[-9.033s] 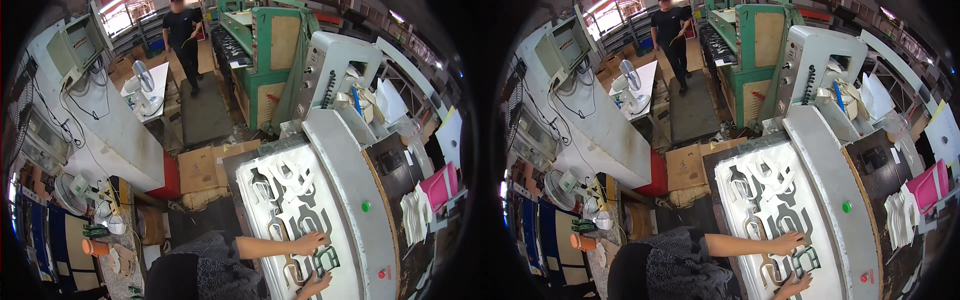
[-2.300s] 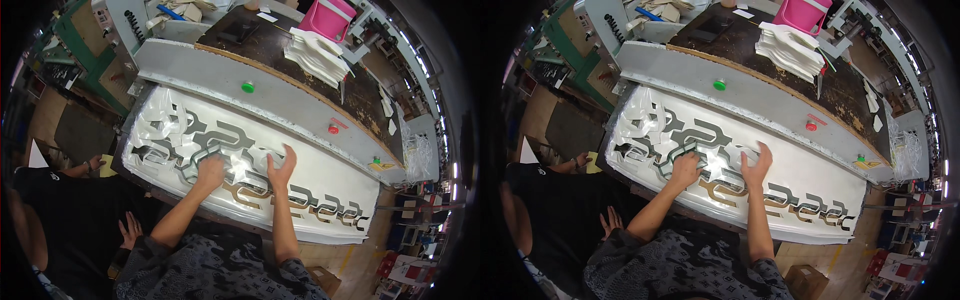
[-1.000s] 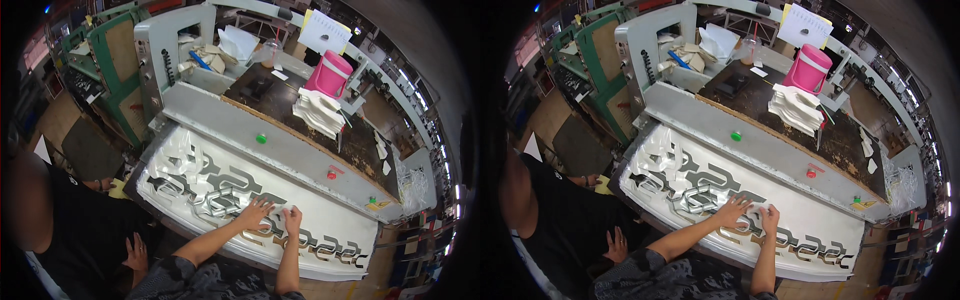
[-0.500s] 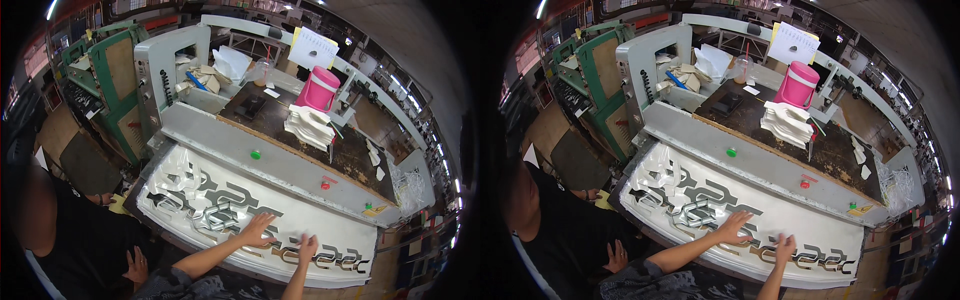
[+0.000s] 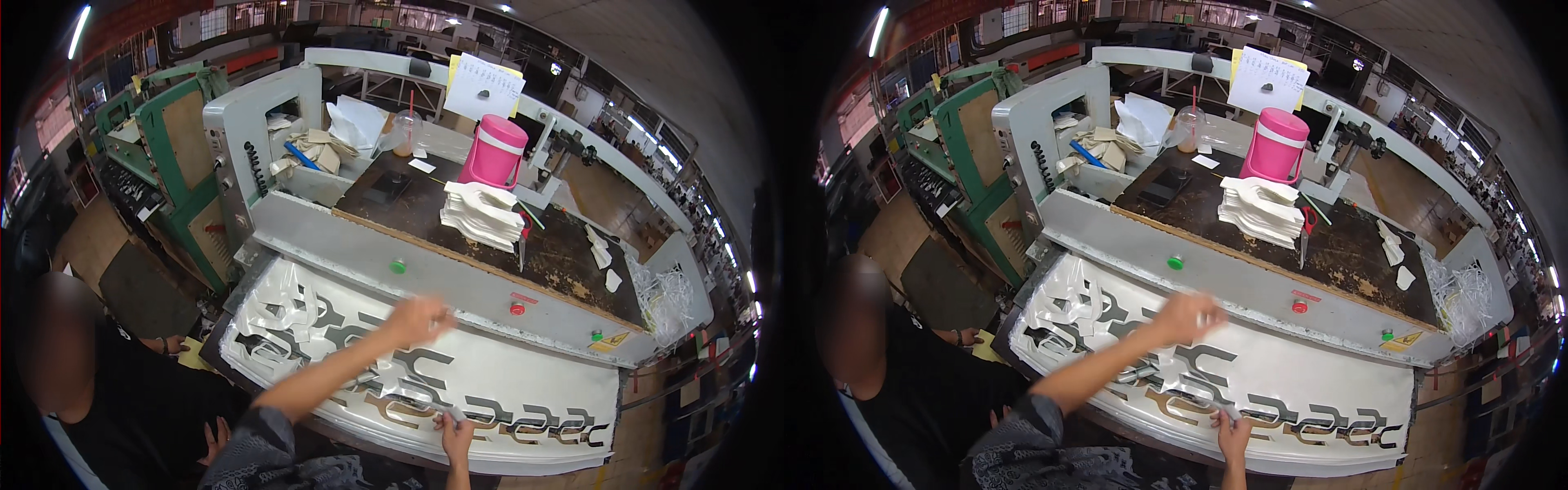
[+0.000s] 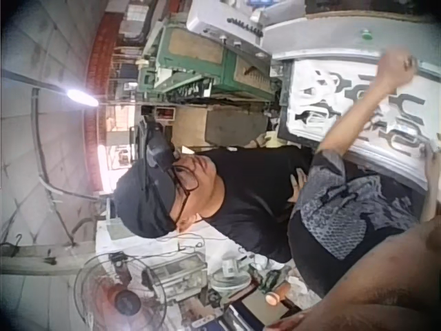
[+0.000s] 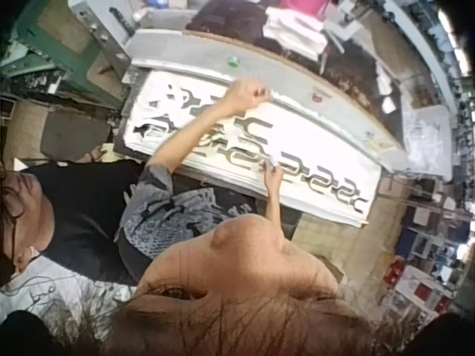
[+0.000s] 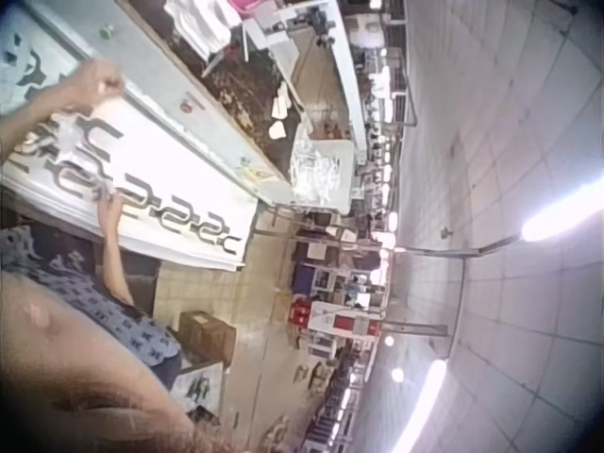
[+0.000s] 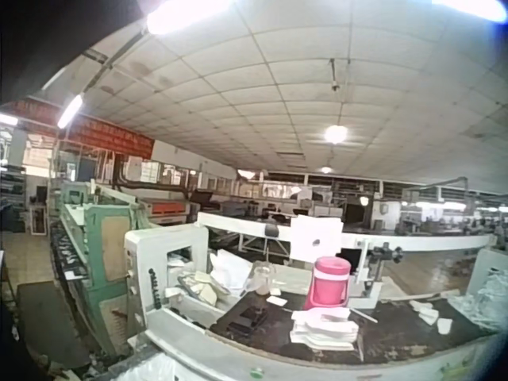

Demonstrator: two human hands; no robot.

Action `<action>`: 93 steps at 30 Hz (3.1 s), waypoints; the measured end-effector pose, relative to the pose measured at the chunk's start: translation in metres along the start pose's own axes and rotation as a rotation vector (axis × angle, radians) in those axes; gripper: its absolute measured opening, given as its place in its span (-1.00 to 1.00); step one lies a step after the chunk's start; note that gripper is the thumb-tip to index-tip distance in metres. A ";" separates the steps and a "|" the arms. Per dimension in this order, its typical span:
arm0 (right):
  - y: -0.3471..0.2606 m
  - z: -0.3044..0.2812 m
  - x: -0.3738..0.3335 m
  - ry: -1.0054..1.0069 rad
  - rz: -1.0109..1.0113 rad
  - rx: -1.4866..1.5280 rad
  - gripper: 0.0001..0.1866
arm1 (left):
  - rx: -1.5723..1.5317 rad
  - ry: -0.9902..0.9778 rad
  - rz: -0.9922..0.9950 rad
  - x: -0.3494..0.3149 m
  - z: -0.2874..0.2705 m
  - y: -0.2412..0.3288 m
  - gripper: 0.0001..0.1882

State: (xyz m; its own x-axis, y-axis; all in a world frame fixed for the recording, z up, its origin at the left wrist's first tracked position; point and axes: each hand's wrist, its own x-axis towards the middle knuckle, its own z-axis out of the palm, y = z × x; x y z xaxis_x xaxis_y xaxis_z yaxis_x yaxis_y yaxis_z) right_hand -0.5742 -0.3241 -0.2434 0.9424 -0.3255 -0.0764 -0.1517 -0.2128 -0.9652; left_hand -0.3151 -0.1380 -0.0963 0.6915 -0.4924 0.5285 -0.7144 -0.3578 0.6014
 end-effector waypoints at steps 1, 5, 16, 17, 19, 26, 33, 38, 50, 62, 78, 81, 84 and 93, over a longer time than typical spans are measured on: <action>-0.004 -0.005 -0.010 0.040 -0.018 -0.030 -0.81 | 0.061 0.242 0.165 0.051 -0.023 -0.003 -0.81; 0.063 -0.035 -0.045 0.163 0.065 0.344 -0.77 | 0.250 0.292 0.283 0.253 -0.107 0.010 -0.80; 0.074 0.021 -0.068 0.260 0.192 -0.277 -0.65 | 0.783 -0.037 -0.109 0.479 -0.133 -0.093 -0.36; 0.083 0.021 -0.065 0.268 0.140 -0.373 -0.65 | 0.753 -0.026 -0.130 0.494 -0.109 -0.087 -0.35; 0.087 0.014 -0.057 0.294 0.079 -0.459 -0.64 | 0.690 0.014 -0.186 0.501 -0.084 -0.058 -0.32; 0.055 0.009 -0.011 0.249 0.767 0.518 -0.72 | 0.500 0.077 -0.329 0.534 -0.100 -0.087 -0.27; 0.092 0.005 -0.009 0.077 -0.135 -0.414 -0.71 | 0.155 0.397 0.524 0.376 -0.110 -0.046 -0.76; 0.083 -0.006 -0.002 0.029 -0.209 -0.353 -0.67 | 0.236 0.287 0.392 0.089 -0.122 -0.051 -0.75; 0.044 0.015 -0.003 0.037 -0.496 -0.570 -0.82 | -0.071 0.558 -0.769 -0.288 0.019 -0.069 -0.57; 0.033 0.026 -0.010 -0.012 -0.298 -0.529 -0.82 | -0.018 0.535 -0.737 -0.286 0.008 -0.065 -0.51; 0.066 0.015 -0.005 0.106 -0.233 -0.525 -0.58 | 0.621 1.032 -0.402 -0.027 -0.419 -0.217 -0.65; 0.079 0.001 0.004 -0.040 -0.220 -0.549 -0.57 | 0.558 1.002 -0.364 -0.013 -0.432 -0.196 -0.66; 0.067 0.010 -0.008 0.023 -0.217 -0.614 -0.58 | 0.534 1.060 -0.220 -0.034 -0.373 -0.179 -0.66; 0.076 0.010 -0.005 -0.108 -0.432 -0.504 -0.65 | -0.018 0.317 -0.584 -0.224 -0.036 -0.073 -0.70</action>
State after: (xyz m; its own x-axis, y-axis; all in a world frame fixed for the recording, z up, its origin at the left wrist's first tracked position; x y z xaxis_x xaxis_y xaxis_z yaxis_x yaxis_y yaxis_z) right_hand -0.5873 -0.3299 -0.3191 0.9702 -0.0258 0.2410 0.1503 -0.7159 -0.6818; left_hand -0.4144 0.0271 -0.2372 0.9643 0.0369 0.2621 -0.2128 -0.4804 0.8508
